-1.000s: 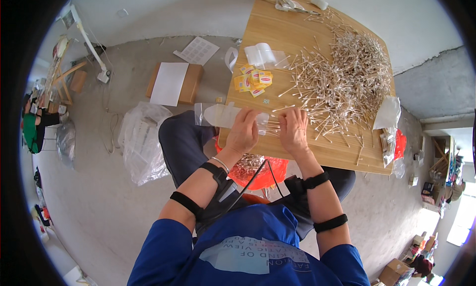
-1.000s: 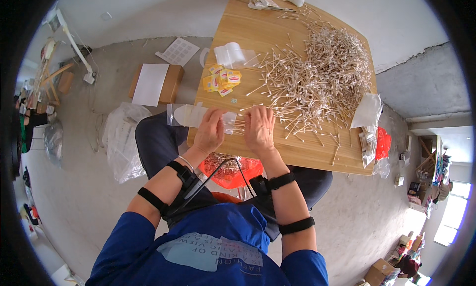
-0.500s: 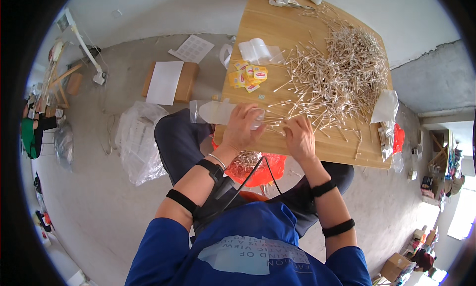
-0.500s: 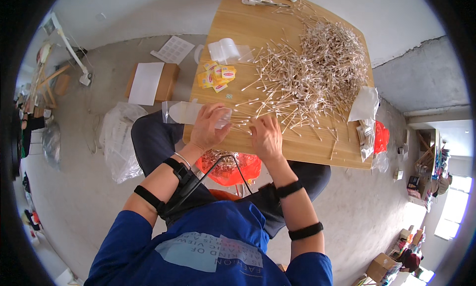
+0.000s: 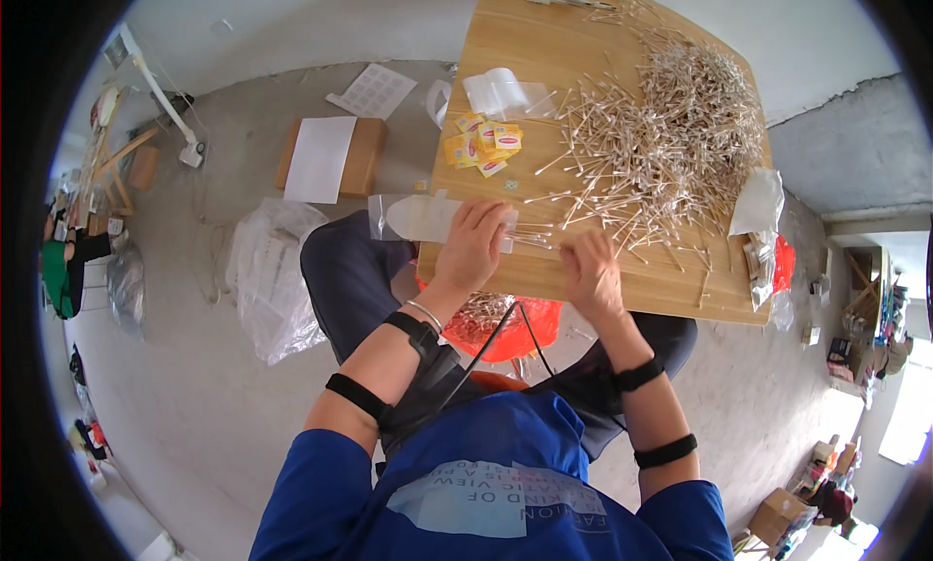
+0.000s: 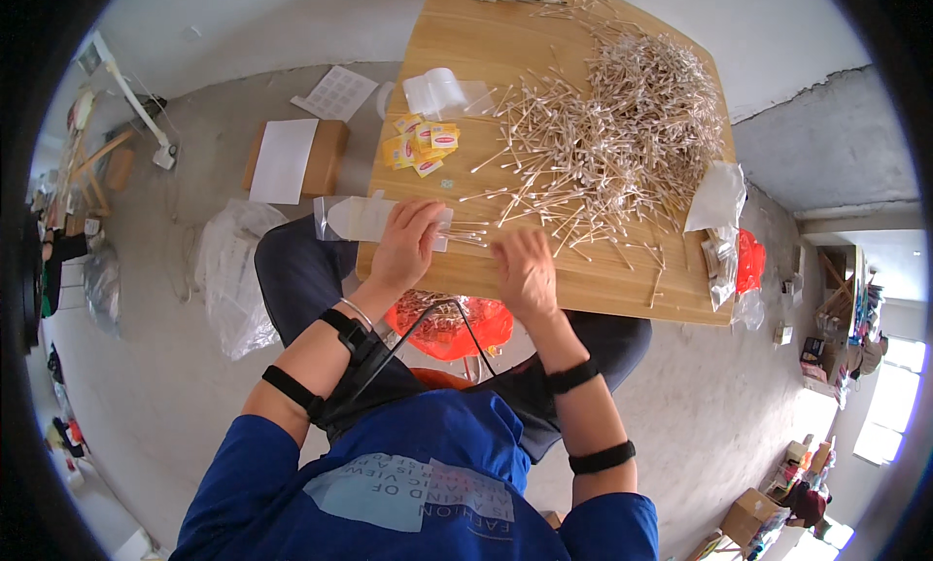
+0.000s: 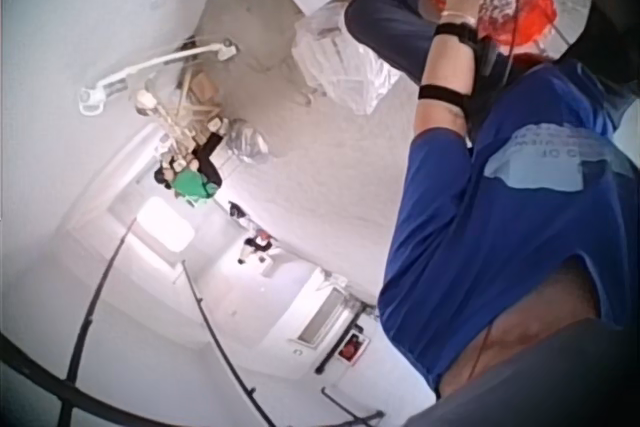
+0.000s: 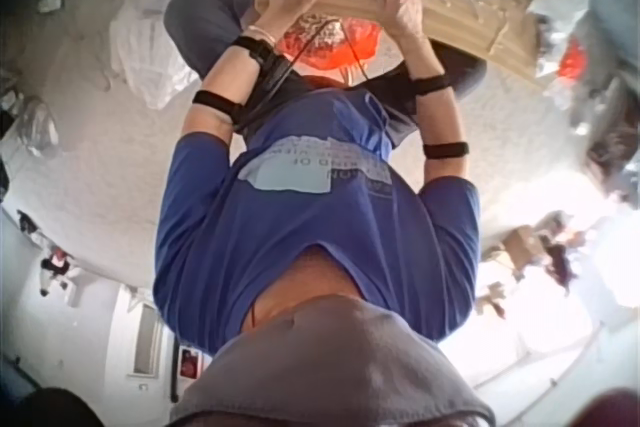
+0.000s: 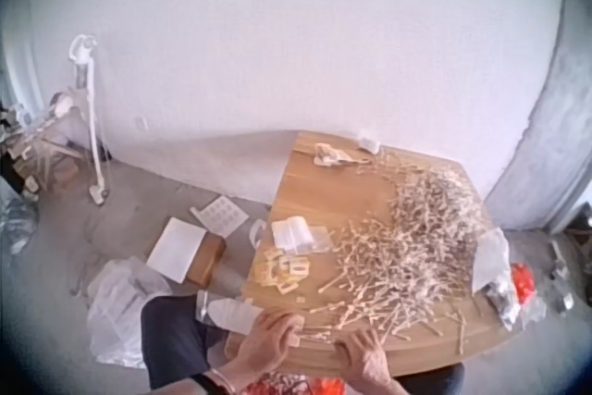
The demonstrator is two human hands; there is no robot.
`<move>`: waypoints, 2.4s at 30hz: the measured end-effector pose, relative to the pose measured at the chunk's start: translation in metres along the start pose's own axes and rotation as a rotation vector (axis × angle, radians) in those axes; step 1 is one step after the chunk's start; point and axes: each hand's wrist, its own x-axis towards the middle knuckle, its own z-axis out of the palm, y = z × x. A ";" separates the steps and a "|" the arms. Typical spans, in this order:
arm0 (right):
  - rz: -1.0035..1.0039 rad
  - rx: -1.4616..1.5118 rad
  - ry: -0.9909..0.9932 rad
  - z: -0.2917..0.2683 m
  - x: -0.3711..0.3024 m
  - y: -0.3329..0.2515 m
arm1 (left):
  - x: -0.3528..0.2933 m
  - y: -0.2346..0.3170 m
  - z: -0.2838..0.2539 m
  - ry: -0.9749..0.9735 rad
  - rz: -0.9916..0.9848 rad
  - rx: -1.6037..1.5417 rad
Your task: Packaging several small plastic and cotton swabs into a clear plastic bag.
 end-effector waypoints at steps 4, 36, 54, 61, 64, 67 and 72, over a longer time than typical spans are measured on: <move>-0.060 0.078 -0.127 0.006 -0.042 -0.018 | 0.001 0.003 -0.004 0.053 -0.066 -0.091; -0.384 0.168 -0.810 0.046 -0.029 -0.087 | 0.109 -0.037 -0.187 0.476 -0.089 -0.307; -0.455 0.485 -0.885 0.037 -0.042 -0.138 | 0.095 -0.038 -0.169 0.439 -0.185 -0.436; -0.084 0.381 -0.450 0.028 0.016 -0.077 | 0.016 0.002 -0.088 -0.310 0.208 -0.003; -0.007 0.105 -0.099 0.028 0.033 -0.027 | -0.009 0.005 -0.057 -0.263 0.058 -0.144; 0.064 -0.007 0.001 0.025 0.042 -0.001 | -0.015 0.002 -0.041 -0.167 -0.149 -0.246; 0.064 -0.119 -0.103 0.033 0.055 0.005 | -0.018 -0.009 -0.028 -0.075 -0.376 -0.458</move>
